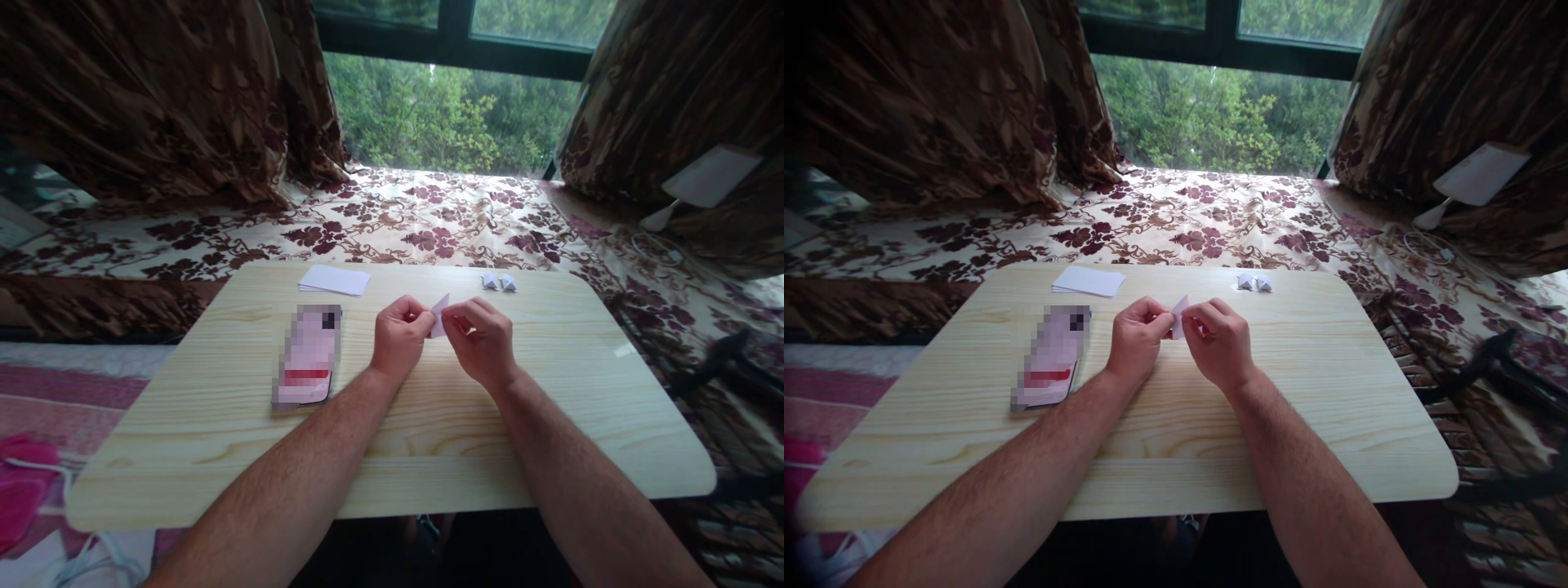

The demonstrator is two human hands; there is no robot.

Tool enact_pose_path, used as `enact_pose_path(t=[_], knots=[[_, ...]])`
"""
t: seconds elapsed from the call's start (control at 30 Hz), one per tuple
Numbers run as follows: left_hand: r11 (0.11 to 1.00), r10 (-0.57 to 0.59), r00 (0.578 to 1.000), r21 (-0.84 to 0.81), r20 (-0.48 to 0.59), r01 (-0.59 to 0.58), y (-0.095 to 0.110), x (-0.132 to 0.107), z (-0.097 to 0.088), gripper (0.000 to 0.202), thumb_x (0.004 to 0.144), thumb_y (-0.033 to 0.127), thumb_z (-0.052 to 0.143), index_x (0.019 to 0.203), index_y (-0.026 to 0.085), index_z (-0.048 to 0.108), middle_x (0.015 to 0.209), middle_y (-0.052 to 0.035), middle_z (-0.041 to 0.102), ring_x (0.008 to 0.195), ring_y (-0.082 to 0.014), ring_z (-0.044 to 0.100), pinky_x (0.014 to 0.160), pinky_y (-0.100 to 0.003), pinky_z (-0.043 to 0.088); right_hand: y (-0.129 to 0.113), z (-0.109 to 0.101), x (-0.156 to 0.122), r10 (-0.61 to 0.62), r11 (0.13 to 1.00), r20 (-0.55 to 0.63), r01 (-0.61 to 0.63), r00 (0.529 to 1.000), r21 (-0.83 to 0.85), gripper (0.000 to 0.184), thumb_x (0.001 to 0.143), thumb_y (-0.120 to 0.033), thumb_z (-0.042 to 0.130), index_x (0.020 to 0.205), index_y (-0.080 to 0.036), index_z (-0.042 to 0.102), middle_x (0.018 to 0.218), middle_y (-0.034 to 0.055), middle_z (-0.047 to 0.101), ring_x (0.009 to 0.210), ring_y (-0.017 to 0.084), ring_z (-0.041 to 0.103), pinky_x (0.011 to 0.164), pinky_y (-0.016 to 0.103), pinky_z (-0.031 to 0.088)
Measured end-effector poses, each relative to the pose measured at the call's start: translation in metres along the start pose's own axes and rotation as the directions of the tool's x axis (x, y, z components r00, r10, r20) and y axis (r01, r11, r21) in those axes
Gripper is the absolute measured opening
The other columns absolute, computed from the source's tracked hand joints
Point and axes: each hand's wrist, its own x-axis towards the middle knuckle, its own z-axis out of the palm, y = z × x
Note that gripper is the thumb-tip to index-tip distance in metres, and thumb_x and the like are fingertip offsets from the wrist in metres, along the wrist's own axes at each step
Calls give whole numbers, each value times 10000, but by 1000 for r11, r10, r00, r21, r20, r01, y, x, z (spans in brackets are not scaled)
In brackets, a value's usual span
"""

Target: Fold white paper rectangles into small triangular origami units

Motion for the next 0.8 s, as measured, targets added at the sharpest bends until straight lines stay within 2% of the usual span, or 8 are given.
enact_pose_path(t=[0.17,0.37,0.57,0.8], knots=[[996,-81,997,-35,-13,81,2,-1,2,196,687,333,739,675,162,644,579,20,609,521,-114,582,468,-217,506,0,1,0,-26,997,-31,24,999,-68,126,860,-173,597,761,-205,668,689,-6,574,607,119,505,587,260,410],[995,-88,993,43,78,85,1,-2,2,227,741,354,718,670,151,648,480,-5,605,381,-110,539,355,-191,388,0,0,0,-34,991,-74,24,997,-132,123,835,-147,606,731,-205,638,675,-9,580,615,124,514,618,270,412],[987,-147,987,-54,61,151,1,-3,5,207,691,330,755,693,140,673,549,-38,665,485,-169,652,435,-235,512,1,1,-2,-17,989,-67,7,998,-148,109,856,-216,628,750,-208,652,686,4,619,618,130,540,608,266,430],[979,-163,984,-111,78,171,1,-1,3,233,695,339,752,751,121,693,620,-53,694,559,-192,684,520,-311,598,0,2,-4,-23,993,-31,20,999,-112,115,881,-254,638,779,-219,677,747,24,667,640,132,577,607,255,458]])
